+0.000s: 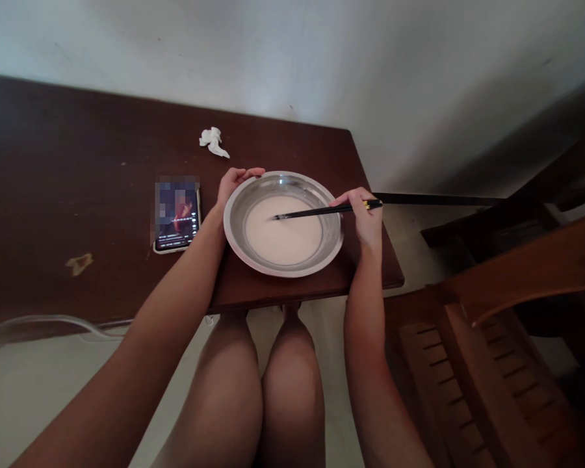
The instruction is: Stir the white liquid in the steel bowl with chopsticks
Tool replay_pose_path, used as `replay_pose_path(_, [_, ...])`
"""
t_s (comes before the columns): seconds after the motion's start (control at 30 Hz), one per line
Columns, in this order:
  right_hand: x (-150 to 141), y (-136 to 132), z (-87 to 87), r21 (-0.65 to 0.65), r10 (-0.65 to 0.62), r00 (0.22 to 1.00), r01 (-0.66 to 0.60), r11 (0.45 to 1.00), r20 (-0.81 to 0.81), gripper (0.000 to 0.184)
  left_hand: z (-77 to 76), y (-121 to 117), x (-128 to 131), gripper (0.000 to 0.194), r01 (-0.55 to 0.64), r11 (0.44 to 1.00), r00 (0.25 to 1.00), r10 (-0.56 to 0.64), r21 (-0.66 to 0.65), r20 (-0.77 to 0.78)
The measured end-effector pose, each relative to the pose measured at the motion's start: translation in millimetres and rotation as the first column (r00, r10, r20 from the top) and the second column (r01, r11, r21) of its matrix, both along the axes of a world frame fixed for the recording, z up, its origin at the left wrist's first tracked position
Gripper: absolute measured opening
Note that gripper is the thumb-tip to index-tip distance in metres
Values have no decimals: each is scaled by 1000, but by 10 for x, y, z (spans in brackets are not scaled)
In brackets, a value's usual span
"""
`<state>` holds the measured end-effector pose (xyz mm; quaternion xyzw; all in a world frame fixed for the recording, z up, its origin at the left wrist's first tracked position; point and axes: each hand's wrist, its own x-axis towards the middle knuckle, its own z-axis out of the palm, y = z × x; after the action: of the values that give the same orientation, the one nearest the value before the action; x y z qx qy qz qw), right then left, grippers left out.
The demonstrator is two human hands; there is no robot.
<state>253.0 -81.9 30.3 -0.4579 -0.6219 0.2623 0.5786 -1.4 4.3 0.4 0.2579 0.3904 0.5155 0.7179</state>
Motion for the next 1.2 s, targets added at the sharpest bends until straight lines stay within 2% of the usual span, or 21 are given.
replay_pose_path(0.1, [25, 25, -23, 6, -92, 993, 92, 996, -79, 36, 11, -5, 3, 34, -1, 1000, 1000, 1, 8, -12])
replay_pose_path(0.3, [4, 16, -26, -46, 22, 1000, -22, 999, -2, 34, 28, -15, 8, 34, -10, 1000, 999, 10, -8, -31])
replay_pose_path(0.47, [18, 34, -31, 8, -82, 988, 84, 996, -128, 34, 32, -32, 15, 31, -13, 1000, 1000, 13, 8, -19])
replay_pose_path(0.53, [13, 21, -22, -10, -35, 993, 34, 999, -116, 36, 38, -33, 17, 31, -13, 1000, 1000, 13, 2, -10])
replay_pose_path(0.63, [-8, -5, 4, -33, 53, 999, -53, 998, -1, 34, 42, -27, 15, 30, -2, 1000, 1000, 2, -5, 5])
replay_pose_path(0.7, [-7, -3, 7, -30, 22, 1000, -22, 999, 19, 33, 36, -21, 10, 28, 6, 1000, 1000, -6, -3, -10])
replay_pose_path(0.83, [29, 27, -33, -22, -91, 989, 89, 996, -120, 35, 18, -18, 8, 30, -5, 1000, 1000, 5, 15, -27])
replay_pose_path(0.9, [30, 24, -44, -38, -44, 990, 40, 998, -131, 35, 14, -21, 12, 30, -15, 1000, 1000, 15, 18, -18])
replay_pose_path(1.0, [8, 5, -32, -63, 57, 998, -60, 996, -39, 33, 11, -22, 16, 30, -21, 1000, 999, 21, 13, -25])
replay_pose_path(1.1, [7, 8, -21, -28, -5, 1000, 5, 1000, 0, 33, 8, -17, 14, 31, -17, 1000, 999, 18, 18, -34])
replay_pose_path(1.2, [25, 24, -30, -14, -80, 994, 79, 997, -74, 34, 18, -17, 15, 32, -20, 1000, 999, 20, 15, -35])
